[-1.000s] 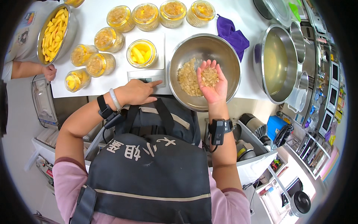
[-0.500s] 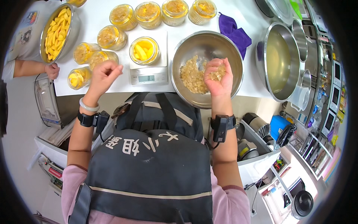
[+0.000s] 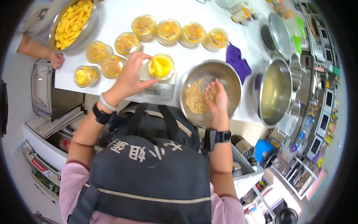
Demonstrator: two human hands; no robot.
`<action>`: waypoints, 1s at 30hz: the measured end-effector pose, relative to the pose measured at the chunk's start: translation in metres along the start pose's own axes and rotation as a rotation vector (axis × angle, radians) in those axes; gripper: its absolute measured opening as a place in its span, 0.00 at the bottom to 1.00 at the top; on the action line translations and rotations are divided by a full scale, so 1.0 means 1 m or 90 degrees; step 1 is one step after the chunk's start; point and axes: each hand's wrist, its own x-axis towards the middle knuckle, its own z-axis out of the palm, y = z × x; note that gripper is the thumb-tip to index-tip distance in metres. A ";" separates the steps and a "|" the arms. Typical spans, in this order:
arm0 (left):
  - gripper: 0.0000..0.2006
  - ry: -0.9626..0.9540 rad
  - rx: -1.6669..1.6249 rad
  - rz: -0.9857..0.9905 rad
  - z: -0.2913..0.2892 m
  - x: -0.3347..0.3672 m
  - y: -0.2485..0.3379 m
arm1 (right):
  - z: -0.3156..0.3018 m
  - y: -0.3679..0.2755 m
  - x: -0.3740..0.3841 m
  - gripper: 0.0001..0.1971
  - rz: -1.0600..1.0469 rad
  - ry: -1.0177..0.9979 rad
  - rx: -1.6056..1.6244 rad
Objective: The person fills glass jars with sliced fruit and a grain-like topping, using a scale to weigh the portions. The person handles fruit slices from a metal bowl and adds the topping from a separate bowl by hand into multiple jars on a table.
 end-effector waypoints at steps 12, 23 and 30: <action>0.11 0.098 0.140 -0.103 -0.112 -0.034 -0.035 | -0.030 0.009 -0.003 0.30 -0.202 0.046 -0.999; 0.11 0.182 0.436 -0.290 -0.274 -0.015 -0.190 | -0.046 0.024 0.004 0.23 -0.683 -0.055 -1.097; 0.10 0.058 0.484 -0.368 -0.276 0.016 -0.242 | -0.039 0.027 -0.003 0.19 -0.460 -0.020 -0.974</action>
